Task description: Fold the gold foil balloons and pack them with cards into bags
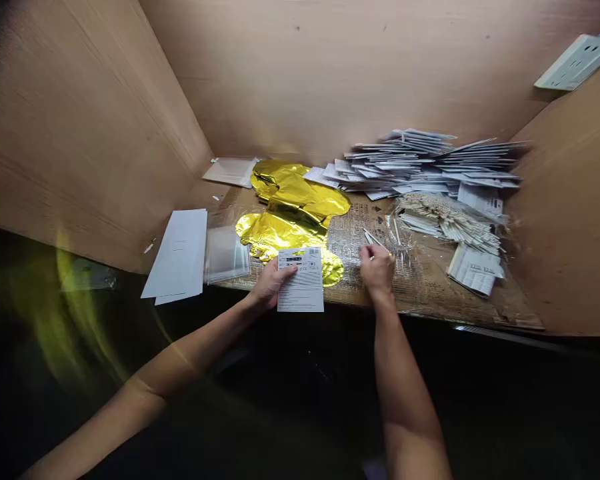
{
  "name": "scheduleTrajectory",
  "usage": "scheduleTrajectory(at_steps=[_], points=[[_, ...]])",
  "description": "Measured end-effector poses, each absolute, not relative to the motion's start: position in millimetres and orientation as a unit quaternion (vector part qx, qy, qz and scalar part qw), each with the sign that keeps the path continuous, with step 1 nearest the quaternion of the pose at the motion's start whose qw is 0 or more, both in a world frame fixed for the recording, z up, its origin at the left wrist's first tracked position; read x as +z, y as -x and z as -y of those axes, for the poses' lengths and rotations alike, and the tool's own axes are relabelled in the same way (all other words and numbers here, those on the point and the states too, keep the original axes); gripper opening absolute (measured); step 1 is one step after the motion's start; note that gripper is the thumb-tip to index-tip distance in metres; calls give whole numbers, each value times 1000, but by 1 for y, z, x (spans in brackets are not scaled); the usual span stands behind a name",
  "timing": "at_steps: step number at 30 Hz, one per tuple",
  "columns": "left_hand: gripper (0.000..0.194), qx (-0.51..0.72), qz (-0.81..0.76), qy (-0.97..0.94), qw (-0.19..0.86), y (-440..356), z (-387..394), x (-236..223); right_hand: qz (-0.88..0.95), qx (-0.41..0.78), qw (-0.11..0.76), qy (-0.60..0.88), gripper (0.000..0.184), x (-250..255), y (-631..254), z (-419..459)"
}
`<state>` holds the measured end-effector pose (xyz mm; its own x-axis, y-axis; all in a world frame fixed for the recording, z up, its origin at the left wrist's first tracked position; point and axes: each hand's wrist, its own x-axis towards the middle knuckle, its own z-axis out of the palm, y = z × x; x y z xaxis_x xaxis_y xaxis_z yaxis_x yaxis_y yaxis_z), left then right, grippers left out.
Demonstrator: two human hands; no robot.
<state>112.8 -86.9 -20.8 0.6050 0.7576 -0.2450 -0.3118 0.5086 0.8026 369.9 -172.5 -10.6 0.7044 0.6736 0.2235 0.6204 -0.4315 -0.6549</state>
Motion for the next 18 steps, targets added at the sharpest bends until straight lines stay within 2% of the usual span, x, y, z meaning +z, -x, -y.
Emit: scheduleTrajectory(at_steps=[2,3,5,7,10,13,16,18], points=[[50,310,-309,-353,827,-111,80,-20,374,18,230,898,31,-4,-422,161],[49,299,-313,-345,833,-109,76,-18,374,31,197,906,24,0,-443,155],[48,278,-319,-329,844,-107,71,-16,379,76,163,908,11,11,-472,143],[48,273,-323,-313,850,-105,68,-14,387,109,164,901,20,23,-482,132],[48,293,-322,-295,851,-102,68,-16,404,157,188,881,30,35,-464,125],[49,325,-322,-280,844,-99,70,-20,439,244,245,829,25,33,-411,134],[50,359,-318,-275,833,-96,74,-21,423,466,372,682,25,20,-343,152],[51,375,-319,-279,824,-94,77,-20,377,561,407,614,30,12,-309,161]])
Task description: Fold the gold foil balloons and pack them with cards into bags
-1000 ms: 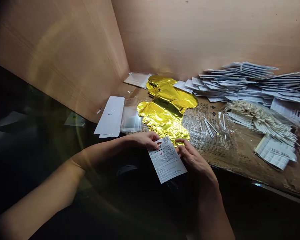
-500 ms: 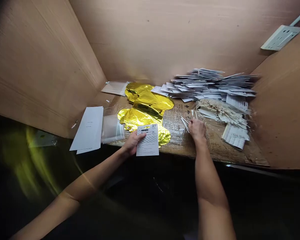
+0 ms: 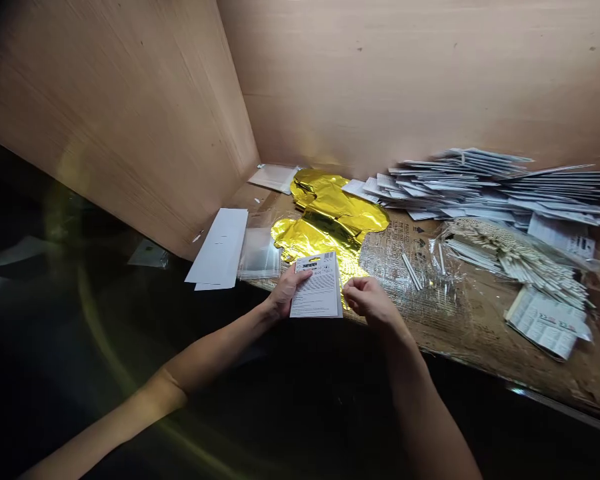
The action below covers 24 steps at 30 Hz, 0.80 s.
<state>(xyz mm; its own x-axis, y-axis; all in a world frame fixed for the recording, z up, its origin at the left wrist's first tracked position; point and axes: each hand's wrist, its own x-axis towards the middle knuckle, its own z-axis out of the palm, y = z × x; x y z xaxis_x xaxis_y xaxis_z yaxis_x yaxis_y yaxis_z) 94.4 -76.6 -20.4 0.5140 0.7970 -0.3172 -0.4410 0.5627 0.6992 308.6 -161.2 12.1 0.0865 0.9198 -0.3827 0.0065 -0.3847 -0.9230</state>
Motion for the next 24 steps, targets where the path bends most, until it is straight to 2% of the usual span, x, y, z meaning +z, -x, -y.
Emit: scheduleTrajectory(at_steps=[3,7,11,13,16,18,19,21,24], points=[[50,381,-319,-292,817,-92,82,-21,350,567,428,611,42,3,-283,165],[49,399,-313,-327,797,-91,97,-34,307,524,520,601,51,-9,-270,174],[45,407,-329,-461,716,-89,106,-46,316,551,500,589,58,-24,-243,200],[46,353,-346,-592,637,-76,91,-45,313,516,507,614,59,-30,-233,216],[61,285,-502,-727,372,-30,38,-33,260,492,528,641,61,-37,-231,238],[77,234,-673,-679,178,12,-4,-23,220,502,536,643,63,-42,-236,249],[83,196,-726,-646,134,33,-23,-19,206,511,536,640,66,-45,-239,252],[90,141,-770,-611,119,65,-52,-15,189,526,533,635,74,-51,-245,255],[95,114,-776,-600,158,83,-77,-16,177,542,521,636,84,-56,-249,251]])
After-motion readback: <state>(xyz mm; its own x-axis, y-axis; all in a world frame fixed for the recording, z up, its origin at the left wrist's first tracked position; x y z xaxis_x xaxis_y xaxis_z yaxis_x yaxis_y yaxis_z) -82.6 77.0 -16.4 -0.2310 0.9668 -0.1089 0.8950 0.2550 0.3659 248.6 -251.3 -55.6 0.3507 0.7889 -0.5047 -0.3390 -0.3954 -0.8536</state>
